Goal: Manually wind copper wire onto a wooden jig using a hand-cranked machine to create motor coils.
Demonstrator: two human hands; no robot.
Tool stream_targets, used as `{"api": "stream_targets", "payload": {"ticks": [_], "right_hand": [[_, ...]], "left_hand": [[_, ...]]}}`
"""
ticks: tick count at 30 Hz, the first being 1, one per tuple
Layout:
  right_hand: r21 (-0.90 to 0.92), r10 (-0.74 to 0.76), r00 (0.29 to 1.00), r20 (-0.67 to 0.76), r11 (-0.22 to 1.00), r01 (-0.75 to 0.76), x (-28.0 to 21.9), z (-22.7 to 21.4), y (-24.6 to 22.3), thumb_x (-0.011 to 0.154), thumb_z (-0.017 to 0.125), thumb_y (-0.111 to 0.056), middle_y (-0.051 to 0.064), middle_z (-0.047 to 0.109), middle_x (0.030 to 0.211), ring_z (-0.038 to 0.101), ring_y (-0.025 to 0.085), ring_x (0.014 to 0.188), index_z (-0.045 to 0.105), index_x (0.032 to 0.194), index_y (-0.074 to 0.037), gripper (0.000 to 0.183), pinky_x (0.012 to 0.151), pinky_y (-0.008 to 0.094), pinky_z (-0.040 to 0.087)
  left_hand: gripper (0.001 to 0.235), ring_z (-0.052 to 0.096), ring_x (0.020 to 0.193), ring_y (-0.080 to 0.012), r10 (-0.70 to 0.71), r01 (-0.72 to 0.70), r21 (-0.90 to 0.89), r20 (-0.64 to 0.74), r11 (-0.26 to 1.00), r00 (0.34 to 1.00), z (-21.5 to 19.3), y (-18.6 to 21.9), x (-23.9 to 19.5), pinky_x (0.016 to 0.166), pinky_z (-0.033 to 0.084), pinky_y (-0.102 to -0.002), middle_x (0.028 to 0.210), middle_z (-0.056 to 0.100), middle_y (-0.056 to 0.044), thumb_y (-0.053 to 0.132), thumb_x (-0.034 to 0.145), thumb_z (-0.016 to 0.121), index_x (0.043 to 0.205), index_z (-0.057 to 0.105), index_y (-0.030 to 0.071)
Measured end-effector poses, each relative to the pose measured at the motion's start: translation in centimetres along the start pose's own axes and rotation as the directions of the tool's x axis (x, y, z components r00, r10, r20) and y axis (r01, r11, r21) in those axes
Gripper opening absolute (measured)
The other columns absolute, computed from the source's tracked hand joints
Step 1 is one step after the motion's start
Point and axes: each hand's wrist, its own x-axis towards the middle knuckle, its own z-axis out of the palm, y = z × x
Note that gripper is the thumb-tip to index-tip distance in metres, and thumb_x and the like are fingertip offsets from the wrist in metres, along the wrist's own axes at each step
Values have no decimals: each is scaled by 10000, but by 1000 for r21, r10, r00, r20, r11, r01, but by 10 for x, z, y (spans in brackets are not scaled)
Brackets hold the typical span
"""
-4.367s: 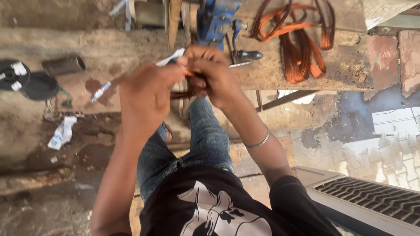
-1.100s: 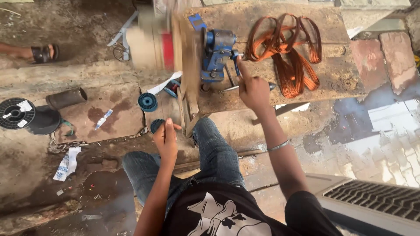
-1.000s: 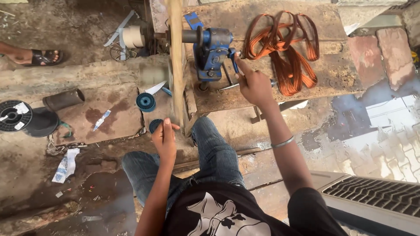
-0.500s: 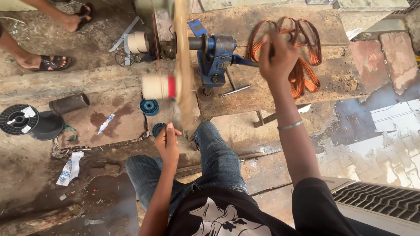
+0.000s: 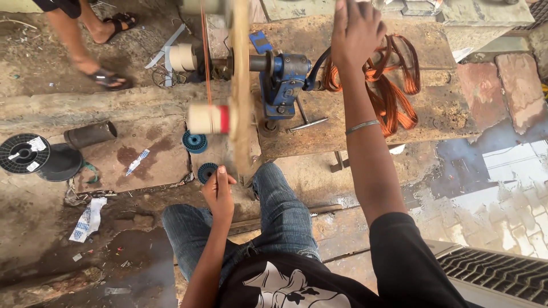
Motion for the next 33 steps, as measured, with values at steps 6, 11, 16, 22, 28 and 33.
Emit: {"api": "stream_targets", "payload": {"ticks": [6,11,16,22,28,33], "right_hand": [[57,-10,951,308,998,-8,-21,13,-3,1057,193,-651,109,615,1216,506,344,1252,633,1373,-295,648,1068,656,262],[43,-28,894,447,999,10,-63,44,19,1101,226,-560,148,536,1316,438,386,1336,537,1475,-323,541,1134,641,228],[-28,-117,882,456,989,146,-123,98,57,1083,305,-300,159,498,1337,406,393,1378,501,1522,-214,489,1182,593,222],[20,-34,840,541,999,28,-173,68,40,1006,372,-331,133,522,1303,423,353,1374,580,1434,-149,510,1202,594,215],[30,-79,841,535,997,74,-192,-24,1,1067,439,-523,167,583,1185,498,371,1194,674,1313,-116,531,1083,637,226],[46,-107,901,421,994,97,-201,-76,-7,857,798,-285,10,641,929,551,252,1026,745,967,-149,183,1010,486,334]], "left_hand": [[501,289,462,-31,-35,35,0,-27,999,999,0,-9,-6,459,225,-281,506,398,33,270,1089,537,649,596,38],[511,282,451,-33,-33,34,24,-31,999,999,2,-5,-9,457,219,-283,492,393,32,283,1084,541,634,588,45],[518,267,461,-33,-14,15,15,-52,1000,999,3,-4,-12,463,228,-284,492,374,34,288,1085,547,624,572,52],[534,280,469,-39,-17,19,27,-45,999,999,0,-5,-12,471,222,-282,497,377,32,292,1086,553,608,558,54],[535,307,450,-40,-31,33,63,-41,997,999,1,2,-11,461,233,-273,496,422,29,309,1081,545,605,558,64],[536,303,444,-42,-39,41,77,-27,996,999,1,5,-13,457,224,-271,498,406,28,315,1086,545,612,551,65]]}}
